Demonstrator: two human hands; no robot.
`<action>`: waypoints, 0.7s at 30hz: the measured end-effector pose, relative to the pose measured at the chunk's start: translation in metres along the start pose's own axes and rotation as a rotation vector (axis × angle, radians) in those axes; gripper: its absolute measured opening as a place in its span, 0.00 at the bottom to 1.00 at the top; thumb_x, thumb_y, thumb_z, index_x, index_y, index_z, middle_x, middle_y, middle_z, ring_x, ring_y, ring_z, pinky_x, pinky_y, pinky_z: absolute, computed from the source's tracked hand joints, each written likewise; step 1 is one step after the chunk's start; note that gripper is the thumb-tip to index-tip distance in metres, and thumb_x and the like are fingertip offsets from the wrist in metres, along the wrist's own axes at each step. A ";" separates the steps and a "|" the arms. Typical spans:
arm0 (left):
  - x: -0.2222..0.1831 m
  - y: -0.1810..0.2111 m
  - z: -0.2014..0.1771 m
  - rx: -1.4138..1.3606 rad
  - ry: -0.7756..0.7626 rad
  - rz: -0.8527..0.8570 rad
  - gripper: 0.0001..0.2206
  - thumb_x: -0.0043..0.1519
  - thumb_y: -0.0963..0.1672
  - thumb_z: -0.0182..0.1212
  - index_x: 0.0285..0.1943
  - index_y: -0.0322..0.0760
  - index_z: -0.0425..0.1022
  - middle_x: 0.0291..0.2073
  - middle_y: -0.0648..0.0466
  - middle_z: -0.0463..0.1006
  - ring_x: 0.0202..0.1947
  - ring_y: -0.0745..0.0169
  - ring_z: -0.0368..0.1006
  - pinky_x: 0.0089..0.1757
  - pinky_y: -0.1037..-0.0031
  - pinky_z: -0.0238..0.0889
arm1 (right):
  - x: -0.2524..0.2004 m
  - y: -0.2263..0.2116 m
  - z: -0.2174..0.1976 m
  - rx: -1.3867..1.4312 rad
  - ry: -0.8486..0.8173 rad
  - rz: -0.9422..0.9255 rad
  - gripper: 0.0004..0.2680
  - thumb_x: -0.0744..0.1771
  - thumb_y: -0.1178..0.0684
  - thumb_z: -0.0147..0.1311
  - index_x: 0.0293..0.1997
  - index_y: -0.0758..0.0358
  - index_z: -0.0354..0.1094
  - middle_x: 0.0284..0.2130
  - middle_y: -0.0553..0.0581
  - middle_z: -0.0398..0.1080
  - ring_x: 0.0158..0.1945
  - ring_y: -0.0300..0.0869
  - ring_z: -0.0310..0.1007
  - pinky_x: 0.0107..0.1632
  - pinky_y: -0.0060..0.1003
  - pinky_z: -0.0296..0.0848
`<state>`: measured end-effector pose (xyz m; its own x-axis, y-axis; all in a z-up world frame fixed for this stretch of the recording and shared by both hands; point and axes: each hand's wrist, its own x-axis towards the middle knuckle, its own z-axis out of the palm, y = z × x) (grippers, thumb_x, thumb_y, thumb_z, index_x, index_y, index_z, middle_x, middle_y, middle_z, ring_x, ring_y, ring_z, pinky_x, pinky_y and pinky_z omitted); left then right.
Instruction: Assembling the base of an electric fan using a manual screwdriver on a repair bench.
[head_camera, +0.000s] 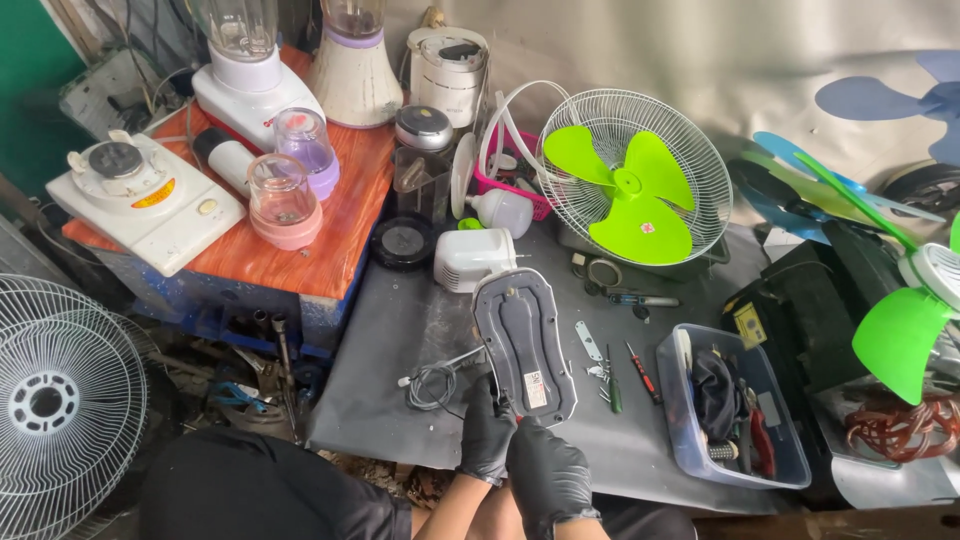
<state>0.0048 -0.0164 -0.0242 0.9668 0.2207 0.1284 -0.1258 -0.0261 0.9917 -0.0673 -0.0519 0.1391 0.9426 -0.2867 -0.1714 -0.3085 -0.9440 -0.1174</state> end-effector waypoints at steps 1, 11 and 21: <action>0.000 -0.001 0.000 0.018 0.011 0.043 0.23 0.60 0.38 0.51 0.66 0.39 0.69 0.55 0.44 0.77 0.56 0.47 0.74 0.57 0.65 0.66 | -0.001 0.000 0.002 0.011 -0.012 0.003 0.09 0.70 0.41 0.39 0.41 0.50 0.60 0.30 0.58 0.77 0.36 0.63 0.77 0.41 0.57 0.72; -0.001 -0.007 -0.002 -0.140 -0.110 -0.061 0.30 0.45 0.44 0.71 0.61 0.45 0.71 0.37 0.57 0.77 0.34 0.66 0.71 0.40 0.71 0.68 | 0.001 -0.014 0.013 0.088 -0.098 0.019 0.10 0.69 0.42 0.39 0.41 0.54 0.63 0.33 0.60 0.76 0.39 0.62 0.77 0.44 0.55 0.72; 0.000 0.000 -0.012 -0.042 -0.123 -0.103 0.23 0.49 0.38 0.55 0.55 0.48 0.71 0.29 0.58 0.73 0.30 0.62 0.71 0.37 0.68 0.67 | 0.015 -0.011 0.007 0.144 -0.160 0.026 0.11 0.69 0.43 0.39 0.41 0.58 0.65 0.35 0.62 0.76 0.41 0.60 0.76 0.46 0.53 0.71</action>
<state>0.0025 -0.0045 -0.0238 0.9947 0.0988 0.0276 -0.0309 0.0317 0.9990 -0.0505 -0.0445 0.1309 0.9052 -0.2703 -0.3279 -0.3583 -0.9003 -0.2471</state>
